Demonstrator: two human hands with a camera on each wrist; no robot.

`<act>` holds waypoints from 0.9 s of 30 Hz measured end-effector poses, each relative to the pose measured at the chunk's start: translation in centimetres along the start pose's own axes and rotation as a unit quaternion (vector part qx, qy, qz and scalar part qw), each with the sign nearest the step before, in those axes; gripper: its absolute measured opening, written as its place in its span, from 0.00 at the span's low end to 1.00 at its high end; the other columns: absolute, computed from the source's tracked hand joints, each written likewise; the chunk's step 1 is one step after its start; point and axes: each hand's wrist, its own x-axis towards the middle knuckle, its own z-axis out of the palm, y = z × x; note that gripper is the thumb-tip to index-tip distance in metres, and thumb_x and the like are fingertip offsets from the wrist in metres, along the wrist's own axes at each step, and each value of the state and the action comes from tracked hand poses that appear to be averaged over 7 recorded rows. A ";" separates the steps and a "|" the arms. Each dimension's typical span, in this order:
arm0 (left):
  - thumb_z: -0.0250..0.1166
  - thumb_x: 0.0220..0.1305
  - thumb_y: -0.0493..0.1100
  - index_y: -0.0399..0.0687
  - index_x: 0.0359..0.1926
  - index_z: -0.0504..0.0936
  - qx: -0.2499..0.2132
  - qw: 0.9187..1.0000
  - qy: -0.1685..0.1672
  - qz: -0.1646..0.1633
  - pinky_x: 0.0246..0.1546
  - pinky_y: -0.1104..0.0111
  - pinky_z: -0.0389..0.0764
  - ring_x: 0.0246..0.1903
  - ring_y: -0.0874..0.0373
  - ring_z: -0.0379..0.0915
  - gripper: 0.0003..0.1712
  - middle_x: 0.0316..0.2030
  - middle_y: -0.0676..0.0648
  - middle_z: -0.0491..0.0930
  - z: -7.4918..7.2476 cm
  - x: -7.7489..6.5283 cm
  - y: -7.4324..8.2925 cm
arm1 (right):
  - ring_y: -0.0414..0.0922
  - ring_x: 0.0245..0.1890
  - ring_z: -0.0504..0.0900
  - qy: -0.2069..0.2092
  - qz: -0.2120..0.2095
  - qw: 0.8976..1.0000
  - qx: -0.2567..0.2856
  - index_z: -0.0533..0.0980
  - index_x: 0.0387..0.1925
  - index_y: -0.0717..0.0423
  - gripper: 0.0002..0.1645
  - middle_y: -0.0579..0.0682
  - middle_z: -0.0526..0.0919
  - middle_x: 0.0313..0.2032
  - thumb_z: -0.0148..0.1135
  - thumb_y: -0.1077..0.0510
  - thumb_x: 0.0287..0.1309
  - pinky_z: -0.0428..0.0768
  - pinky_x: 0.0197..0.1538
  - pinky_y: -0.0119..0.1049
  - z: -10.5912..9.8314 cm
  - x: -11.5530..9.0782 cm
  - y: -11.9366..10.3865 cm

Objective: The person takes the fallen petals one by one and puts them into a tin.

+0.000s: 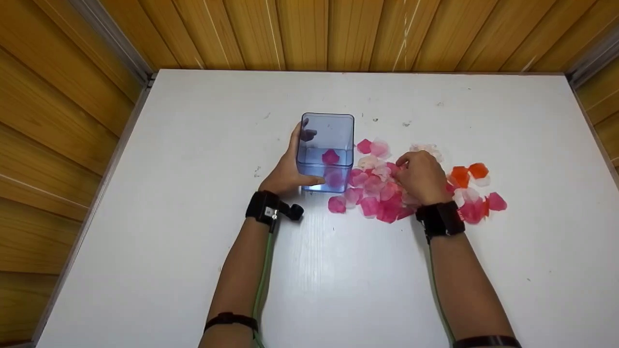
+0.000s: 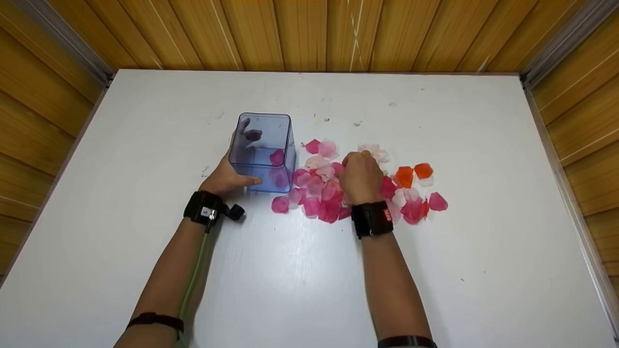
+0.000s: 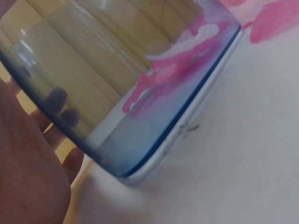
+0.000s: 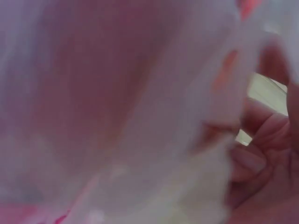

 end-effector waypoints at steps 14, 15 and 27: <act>0.80 0.32 0.47 0.80 0.69 0.33 0.014 1.000 0.013 -0.007 0.62 0.50 0.56 0.66 0.53 0.49 0.75 0.69 0.57 0.49 0.1 -0.1 0.0 | 0.50 0.34 0.67 0.047 -0.029 0.997 0.060 0.80 0.38 0.55 0.16 0.54 0.72 0.32 0.65 0.47 0.55 0.72 0.30 0.39 -1.6 -1.2 -1.6; 0.80 0.32 0.47 0.80 0.69 0.33 0.014 1.000 0.013 -0.008 0.62 0.50 0.56 0.66 0.53 0.49 0.75 0.69 0.57 0.49 0.1 -0.1 0.0 | 0.49 0.33 0.66 0.067 -0.047 0.995 0.064 0.81 0.38 0.56 0.16 0.54 0.72 0.31 0.64 0.48 0.55 0.70 0.29 0.39 -1.7 -1.3 -1.9; 0.79 0.34 0.41 0.69 0.71 0.31 0.007 1.000 -0.001 -0.004 0.63 0.49 0.53 0.67 0.50 0.46 0.75 0.69 0.49 0.51 0.0 -0.1 0.4 | 0.42 0.25 0.64 0.253 -0.252 0.912 0.200 0.84 0.33 0.56 0.09 0.48 0.68 0.21 0.68 0.55 0.52 0.61 0.27 0.31 -0.4 -3.8 -7.3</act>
